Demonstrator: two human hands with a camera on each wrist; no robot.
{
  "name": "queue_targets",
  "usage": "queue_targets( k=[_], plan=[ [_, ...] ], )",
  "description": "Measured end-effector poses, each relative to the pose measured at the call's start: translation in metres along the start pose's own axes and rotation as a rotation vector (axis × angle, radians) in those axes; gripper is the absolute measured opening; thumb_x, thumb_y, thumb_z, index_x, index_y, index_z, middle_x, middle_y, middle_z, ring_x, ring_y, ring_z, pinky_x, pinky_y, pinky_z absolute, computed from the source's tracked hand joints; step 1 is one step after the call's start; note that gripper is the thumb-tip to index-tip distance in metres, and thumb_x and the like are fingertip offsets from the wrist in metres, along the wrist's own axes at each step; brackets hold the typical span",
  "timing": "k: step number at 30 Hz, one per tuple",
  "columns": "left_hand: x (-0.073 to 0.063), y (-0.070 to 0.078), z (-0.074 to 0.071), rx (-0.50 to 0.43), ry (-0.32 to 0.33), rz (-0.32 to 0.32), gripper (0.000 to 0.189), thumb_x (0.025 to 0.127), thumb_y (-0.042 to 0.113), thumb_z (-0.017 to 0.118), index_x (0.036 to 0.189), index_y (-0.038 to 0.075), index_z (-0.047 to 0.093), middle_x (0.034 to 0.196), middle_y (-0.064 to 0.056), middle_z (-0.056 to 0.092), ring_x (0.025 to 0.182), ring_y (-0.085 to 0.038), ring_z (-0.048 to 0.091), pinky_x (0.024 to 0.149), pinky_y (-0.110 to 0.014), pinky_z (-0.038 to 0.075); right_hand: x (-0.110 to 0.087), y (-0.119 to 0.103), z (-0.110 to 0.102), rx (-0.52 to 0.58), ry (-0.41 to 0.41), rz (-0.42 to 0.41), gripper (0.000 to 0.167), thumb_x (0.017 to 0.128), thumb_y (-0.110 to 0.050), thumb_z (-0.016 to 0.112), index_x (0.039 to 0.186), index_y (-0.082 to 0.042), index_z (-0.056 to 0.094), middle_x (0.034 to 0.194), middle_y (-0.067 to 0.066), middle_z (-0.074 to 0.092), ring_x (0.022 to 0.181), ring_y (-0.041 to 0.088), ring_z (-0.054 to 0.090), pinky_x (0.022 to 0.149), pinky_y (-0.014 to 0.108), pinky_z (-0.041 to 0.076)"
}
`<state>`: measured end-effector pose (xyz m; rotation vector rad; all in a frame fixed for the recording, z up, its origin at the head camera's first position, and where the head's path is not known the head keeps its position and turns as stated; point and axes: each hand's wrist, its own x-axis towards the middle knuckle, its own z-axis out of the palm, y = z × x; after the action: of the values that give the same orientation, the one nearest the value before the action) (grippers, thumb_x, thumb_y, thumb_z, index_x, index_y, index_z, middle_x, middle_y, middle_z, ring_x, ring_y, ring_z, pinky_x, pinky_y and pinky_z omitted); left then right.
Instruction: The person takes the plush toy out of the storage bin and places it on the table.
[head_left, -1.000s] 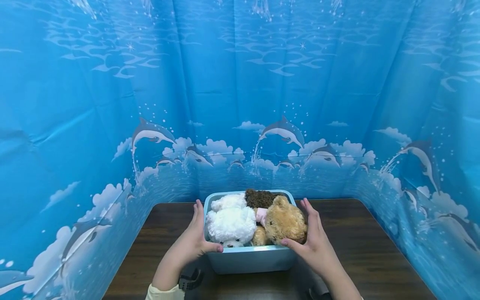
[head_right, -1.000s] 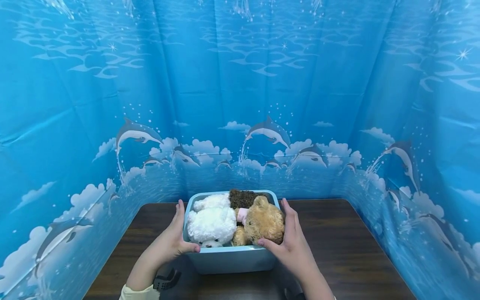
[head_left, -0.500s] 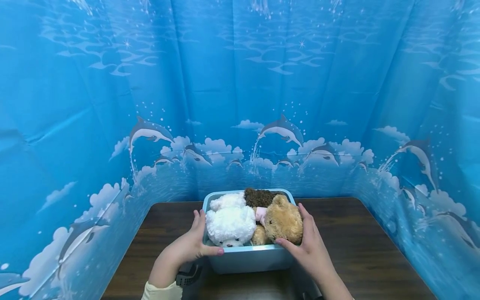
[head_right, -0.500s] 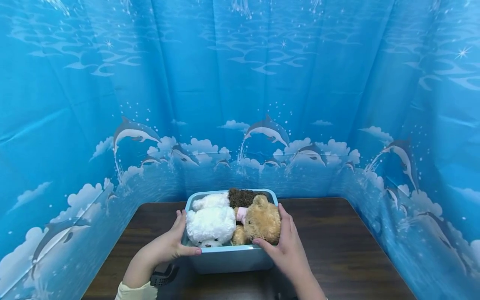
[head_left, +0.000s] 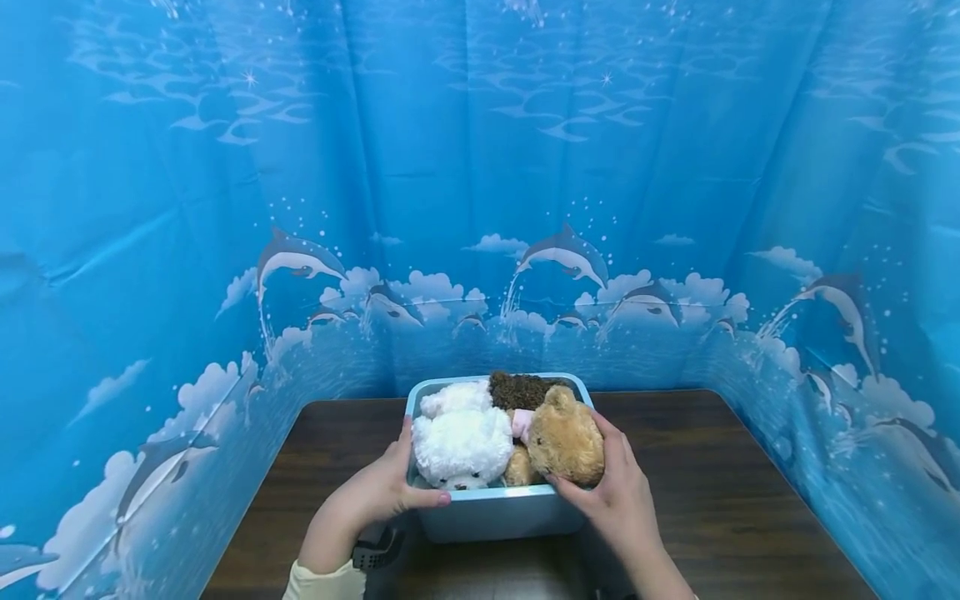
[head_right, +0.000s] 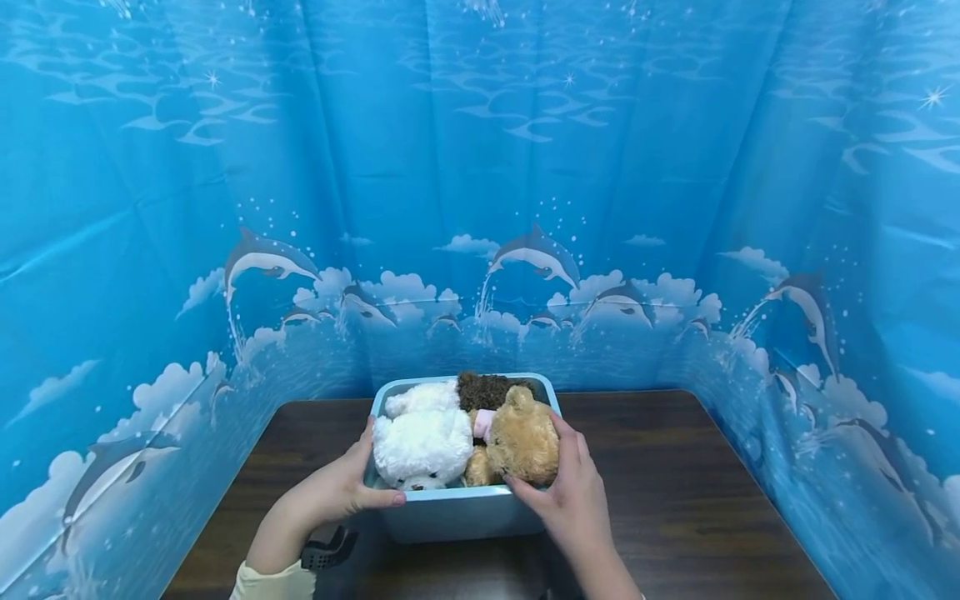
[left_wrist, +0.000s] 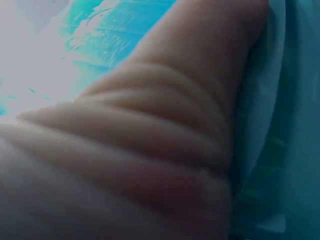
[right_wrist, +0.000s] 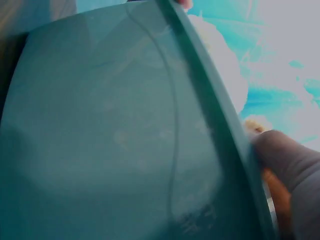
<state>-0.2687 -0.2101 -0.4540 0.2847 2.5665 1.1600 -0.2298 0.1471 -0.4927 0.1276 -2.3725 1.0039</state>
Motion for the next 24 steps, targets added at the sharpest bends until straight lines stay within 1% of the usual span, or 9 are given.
queue_targets(
  k=[5,9,11,13,15,17,19,21,24],
  plan=[
    [-0.001,0.0,0.002,-0.006,-0.003,-0.007,0.153,0.081,0.057,0.094,0.173,0.008,-0.019,0.183,-0.025,-0.003,0.167,-0.05,0.015,0.127,-0.074,0.025,-0.001,0.003,0.004,-0.016,0.106,-0.133,0.117,0.064,-0.029,0.108,0.164,-0.026,0.047,0.132,0.01,0.067,0.115,0.034,0.073,0.084,0.059,0.063],
    [-0.002,0.0,0.003,0.008,0.003,-0.015,0.153,0.081,0.057,0.094,0.173,0.007,-0.018,0.182,-0.027,-0.001,0.167,-0.051,0.015,0.128,-0.073,0.025,0.002,0.006,0.004,-0.005,0.148,-0.23,0.117,0.065,-0.027,0.107,0.165,-0.023,0.047,0.133,0.012,0.067,0.114,0.033,0.074,0.082,0.058,0.064],
    [-0.002,0.0,0.002,0.019,-0.003,-0.015,0.153,0.081,0.058,0.094,0.172,0.007,-0.019,0.182,-0.027,-0.001,0.167,-0.051,0.015,0.127,-0.073,0.026,0.002,0.005,0.004,0.001,0.135,-0.226,0.118,0.066,-0.027,0.107,0.166,-0.023,0.044,0.136,0.013,0.064,0.115,0.033,0.073,0.083,0.059,0.064],
    [-0.002,-0.001,0.001,0.027,-0.012,-0.005,0.153,0.082,0.058,0.093,0.172,0.008,-0.02,0.182,-0.027,-0.002,0.167,-0.05,0.014,0.128,-0.073,0.026,0.003,0.001,0.003,0.006,0.091,-0.194,0.122,0.066,-0.027,0.108,0.168,-0.024,0.039,0.141,0.013,0.06,0.12,0.035,0.071,0.087,0.06,0.063],
    [-0.001,-0.001,-0.001,0.032,-0.02,0.01,0.153,0.083,0.057,0.093,0.172,0.009,-0.022,0.183,-0.026,-0.004,0.168,-0.049,0.013,0.128,-0.073,0.025,0.005,-0.004,0.002,-0.006,0.053,-0.163,0.128,0.065,-0.025,0.109,0.169,-0.024,0.034,0.145,0.014,0.057,0.124,0.038,0.069,0.089,0.062,0.063],
    [0.0,0.0,-0.004,0.038,-0.023,0.029,0.152,0.084,0.056,0.092,0.171,0.009,-0.023,0.183,-0.025,-0.005,0.168,-0.048,0.011,0.128,-0.073,0.025,0.008,-0.008,0.002,-0.02,0.038,-0.163,0.13,0.063,-0.021,0.109,0.169,-0.022,0.034,0.147,0.016,0.056,0.127,0.041,0.069,0.092,0.064,0.062],
    [0.001,0.0,-0.005,0.039,-0.024,0.04,0.151,0.085,0.056,0.092,0.171,0.01,-0.024,0.183,-0.024,-0.006,0.168,-0.048,0.011,0.128,-0.073,0.024,0.012,-0.01,0.003,-0.024,0.074,-0.19,0.127,0.06,-0.016,0.11,0.167,-0.02,0.04,0.146,0.016,0.058,0.127,0.042,0.069,0.093,0.065,0.062],
    [0.003,0.001,-0.005,0.039,-0.026,0.043,0.151,0.085,0.056,0.091,0.171,0.011,-0.024,0.183,-0.024,-0.007,0.168,-0.048,0.012,0.128,-0.073,0.025,0.015,-0.008,0.004,-0.004,0.144,-0.216,0.121,0.056,-0.009,0.11,0.161,-0.018,0.049,0.143,0.015,0.062,0.125,0.039,0.07,0.093,0.062,0.062],
    [0.004,0.002,-0.002,0.023,-0.024,0.043,0.152,0.084,0.057,0.092,0.172,0.013,-0.024,0.184,-0.021,-0.007,0.168,-0.047,0.012,0.128,-0.073,0.026,0.014,0.0,0.006,0.102,0.238,-0.243,0.113,0.052,-0.001,0.108,0.153,-0.016,0.059,0.142,0.011,0.065,0.129,0.03,0.067,0.105,0.039,0.059]
  ],
)
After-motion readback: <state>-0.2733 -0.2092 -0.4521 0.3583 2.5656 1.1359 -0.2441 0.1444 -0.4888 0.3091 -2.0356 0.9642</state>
